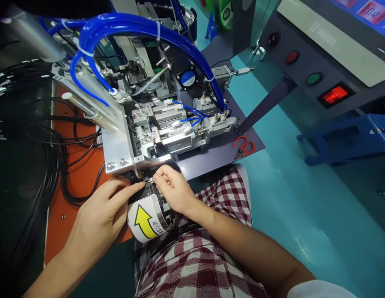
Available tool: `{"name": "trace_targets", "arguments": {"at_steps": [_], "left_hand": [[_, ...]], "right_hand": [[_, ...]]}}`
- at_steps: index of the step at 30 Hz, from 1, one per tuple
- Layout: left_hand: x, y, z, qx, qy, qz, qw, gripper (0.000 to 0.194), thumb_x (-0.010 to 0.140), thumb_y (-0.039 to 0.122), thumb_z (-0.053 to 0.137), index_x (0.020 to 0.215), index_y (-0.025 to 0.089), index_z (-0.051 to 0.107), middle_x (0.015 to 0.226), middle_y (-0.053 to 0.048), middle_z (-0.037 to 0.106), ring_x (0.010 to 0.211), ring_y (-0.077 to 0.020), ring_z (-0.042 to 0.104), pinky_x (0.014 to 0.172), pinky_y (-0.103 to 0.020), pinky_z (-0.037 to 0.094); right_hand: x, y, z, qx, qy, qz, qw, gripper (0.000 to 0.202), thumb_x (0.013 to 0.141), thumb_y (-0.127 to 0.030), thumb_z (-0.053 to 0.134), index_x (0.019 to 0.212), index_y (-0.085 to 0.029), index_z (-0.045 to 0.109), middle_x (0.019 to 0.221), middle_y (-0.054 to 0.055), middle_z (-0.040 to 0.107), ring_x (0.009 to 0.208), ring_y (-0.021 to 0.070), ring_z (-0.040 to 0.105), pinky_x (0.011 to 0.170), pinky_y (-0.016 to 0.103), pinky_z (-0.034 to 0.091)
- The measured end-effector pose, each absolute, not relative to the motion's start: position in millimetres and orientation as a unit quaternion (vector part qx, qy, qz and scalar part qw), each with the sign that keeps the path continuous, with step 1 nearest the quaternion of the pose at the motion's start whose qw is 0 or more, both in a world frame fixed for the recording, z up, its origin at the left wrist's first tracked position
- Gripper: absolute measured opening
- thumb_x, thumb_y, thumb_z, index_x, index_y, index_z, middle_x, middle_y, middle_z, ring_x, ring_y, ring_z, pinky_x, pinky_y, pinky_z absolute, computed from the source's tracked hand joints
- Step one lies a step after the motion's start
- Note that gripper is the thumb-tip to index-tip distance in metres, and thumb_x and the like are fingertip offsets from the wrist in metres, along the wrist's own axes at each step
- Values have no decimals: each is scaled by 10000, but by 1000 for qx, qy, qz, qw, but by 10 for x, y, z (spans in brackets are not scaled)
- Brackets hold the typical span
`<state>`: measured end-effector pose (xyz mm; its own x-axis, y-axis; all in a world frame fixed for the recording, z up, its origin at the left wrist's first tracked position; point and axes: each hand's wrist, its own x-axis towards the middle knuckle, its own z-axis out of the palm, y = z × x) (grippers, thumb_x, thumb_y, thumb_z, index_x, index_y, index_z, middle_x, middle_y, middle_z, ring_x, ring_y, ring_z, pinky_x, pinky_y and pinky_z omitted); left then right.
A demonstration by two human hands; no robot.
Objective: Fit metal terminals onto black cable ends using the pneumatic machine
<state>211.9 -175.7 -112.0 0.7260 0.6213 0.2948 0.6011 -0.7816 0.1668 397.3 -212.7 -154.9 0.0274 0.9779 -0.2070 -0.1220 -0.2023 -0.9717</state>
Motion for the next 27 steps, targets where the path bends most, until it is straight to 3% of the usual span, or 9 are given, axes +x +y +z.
{"name": "trace_targets", "arguments": {"at_steps": [4,8,13,22,27], "left_hand": [[2109,-1760,-1119,929,333,160,33,365,934,81,394,1098,167,709,884,-67,644,799,-189,635,585,-256,479],[2106,-1757,-1115,928,337,161,15,361,932,94,405,1067,188,726,888,-70,653,779,-185,632,540,-246,449],[2120,-1756,-1111,926,337,168,21,355,939,98,410,1067,188,728,876,-62,659,777,-182,639,544,-241,460],[2130,-1768,-1112,926,331,181,19,334,938,84,421,1062,145,725,863,-65,659,783,-183,642,588,-244,484],[2116,-1765,-1136,926,333,176,11,339,940,94,421,1067,147,731,892,-77,667,792,-188,649,566,-248,481]], "right_hand": [[3936,-2116,-1553,-526,-399,562,499,270,931,-407,544,757,-213,473,609,-62,459,557,109,420,549,251,348],[3974,-2103,-1582,-518,-359,603,489,344,867,-509,599,748,-212,470,566,-81,445,500,88,370,507,238,312],[4040,-2108,-1615,-534,-335,608,483,402,899,-580,493,769,-200,478,562,-71,497,476,78,370,511,234,332],[3907,-2099,-1511,-552,-403,534,499,264,895,-404,538,726,-219,453,598,-65,462,550,109,426,551,263,345],[3898,-2109,-1497,-564,-404,520,499,260,900,-388,523,719,-221,442,603,-64,449,551,111,419,551,267,338]]}}
